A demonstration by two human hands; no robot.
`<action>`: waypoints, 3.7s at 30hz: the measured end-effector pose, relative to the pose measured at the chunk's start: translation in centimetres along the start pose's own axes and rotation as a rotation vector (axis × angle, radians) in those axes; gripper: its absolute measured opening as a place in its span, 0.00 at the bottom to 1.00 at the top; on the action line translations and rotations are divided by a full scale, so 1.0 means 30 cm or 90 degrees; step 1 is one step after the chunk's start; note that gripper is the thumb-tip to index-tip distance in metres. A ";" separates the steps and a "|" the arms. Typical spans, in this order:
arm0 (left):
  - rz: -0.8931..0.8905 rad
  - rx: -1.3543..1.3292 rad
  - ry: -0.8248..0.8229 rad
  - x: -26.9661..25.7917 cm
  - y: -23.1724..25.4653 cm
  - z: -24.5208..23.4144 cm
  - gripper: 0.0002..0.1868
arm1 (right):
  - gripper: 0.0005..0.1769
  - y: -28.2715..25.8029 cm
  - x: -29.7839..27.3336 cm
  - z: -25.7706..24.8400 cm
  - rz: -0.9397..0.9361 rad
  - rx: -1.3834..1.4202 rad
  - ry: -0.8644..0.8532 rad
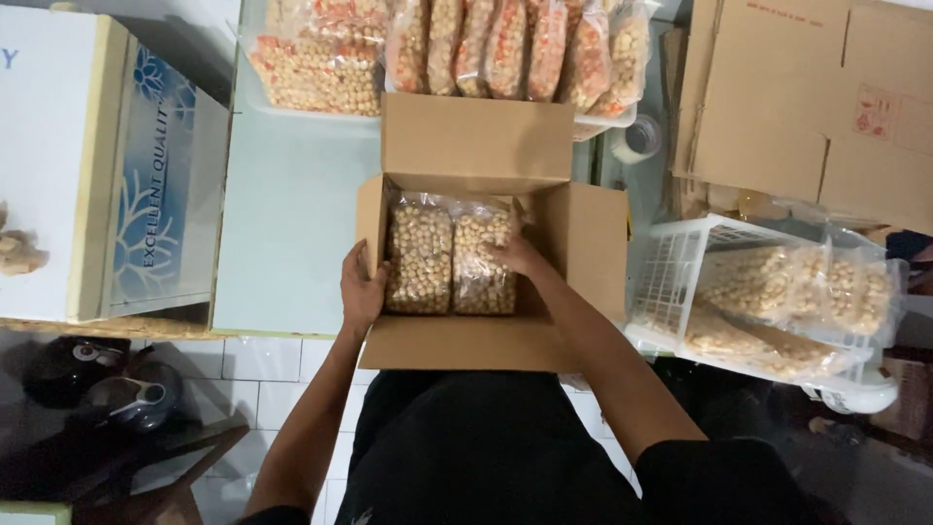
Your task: The person assembles a cardboard box, then places several plastic bags of nuts into it. The person closes the box flaps and sets the filled box aside. The person then picks up another flat cardboard box and begins to assemble it.
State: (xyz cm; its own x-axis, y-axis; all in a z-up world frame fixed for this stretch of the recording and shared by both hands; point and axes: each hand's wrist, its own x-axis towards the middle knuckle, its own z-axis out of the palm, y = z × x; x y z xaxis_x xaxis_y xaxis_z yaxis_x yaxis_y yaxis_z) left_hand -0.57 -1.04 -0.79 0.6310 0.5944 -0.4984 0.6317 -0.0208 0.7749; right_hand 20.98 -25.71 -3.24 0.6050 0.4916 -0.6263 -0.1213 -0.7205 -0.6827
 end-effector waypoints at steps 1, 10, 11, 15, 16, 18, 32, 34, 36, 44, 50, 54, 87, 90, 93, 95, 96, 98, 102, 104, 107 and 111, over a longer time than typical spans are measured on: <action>0.089 0.087 0.059 -0.007 -0.006 0.002 0.36 | 0.64 -0.029 -0.016 -0.006 0.034 -0.026 -0.005; 0.563 0.740 -0.276 0.113 0.088 0.113 0.42 | 0.45 -0.129 -0.118 0.163 -0.109 -0.322 0.044; 0.506 0.817 -0.323 0.166 0.037 0.167 0.50 | 0.37 -0.110 -0.094 0.187 -0.107 -0.262 -0.027; 0.390 0.820 -0.371 0.300 -0.135 0.325 0.49 | 0.35 -0.255 -0.212 0.114 -0.057 -0.072 -0.033; 0.363 0.848 -0.372 0.321 -0.165 0.350 0.51 | 0.34 -0.293 -0.255 0.106 -0.017 0.075 -0.044; 0.340 0.878 -0.371 0.317 -0.184 0.365 0.52 | 0.34 -0.244 -0.236 0.111 0.021 0.223 -0.051; 0.499 0.797 -0.188 0.276 -0.229 0.333 0.51 | 0.72 0.086 -0.063 0.050 -0.021 -0.417 -0.038; 0.437 0.808 -0.247 0.306 -0.227 0.348 0.52 | 0.74 0.096 -0.039 0.076 -0.033 -0.438 -0.031; 0.378 0.818 -0.309 0.299 -0.219 0.346 0.53 | 0.78 0.143 -0.009 0.100 -0.041 -0.454 -0.021; 0.434 0.668 -0.329 0.165 -0.040 0.308 0.53 | 0.86 0.308 0.096 0.134 -0.105 -0.564 0.026; 0.431 0.734 -0.331 0.265 -0.155 0.346 0.51 | 0.84 0.337 0.130 0.141 -0.086 -0.532 0.020; 0.430 0.702 -0.383 0.233 -0.083 0.316 0.52 | 0.86 0.284 0.079 0.141 -0.105 -0.440 0.030; 0.148 0.009 -0.500 0.224 0.065 0.361 0.67 | 0.68 -0.285 -0.303 -0.269 -0.211 -0.278 0.196; 0.328 0.060 -0.518 0.136 -0.020 0.481 0.58 | 0.66 -0.234 -0.243 -0.241 -0.173 -0.331 0.210; 0.600 0.137 -0.531 0.158 -0.098 0.493 0.45 | 0.69 -0.175 -0.193 -0.173 -0.185 -0.432 0.216; 0.881 0.212 -0.525 0.194 -0.138 0.501 0.34 | 0.67 -0.129 -0.141 -0.101 -0.163 -0.499 0.227; 0.881 0.214 -0.528 0.189 -0.163 0.501 0.34 | 0.67 -0.172 -0.162 -0.081 -0.161 -0.496 0.228; 0.790 0.539 -0.450 0.174 -0.215 0.504 0.45 | 0.59 -0.255 -0.207 -0.042 -0.213 -0.593 0.238; 0.881 0.822 -0.332 0.260 -0.520 0.578 0.43 | 0.59 -0.172 -0.077 0.066 -0.218 -0.650 0.179; 0.735 0.694 -0.426 0.237 -0.449 0.532 0.47 | 0.62 -0.158 -0.065 0.108 -0.201 -0.606 0.138; 0.714 0.717 -0.458 0.188 -0.288 0.436 0.42 | 0.56 -0.164 -0.063 0.113 -0.196 -0.615 0.144; 0.849 0.723 -0.418 0.182 -0.297 0.436 0.44 | 0.55 -0.075 0.035 0.204 -0.220 -0.600 0.221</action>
State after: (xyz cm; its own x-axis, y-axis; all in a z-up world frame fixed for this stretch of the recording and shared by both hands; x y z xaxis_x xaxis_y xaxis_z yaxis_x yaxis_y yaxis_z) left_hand 3.15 -8.13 -15.50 0.7743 -0.6204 -0.1250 -0.5746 -0.7719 0.2719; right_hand 17.08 -20.58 -4.67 0.6997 0.6827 -0.2105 0.6689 -0.7296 -0.1426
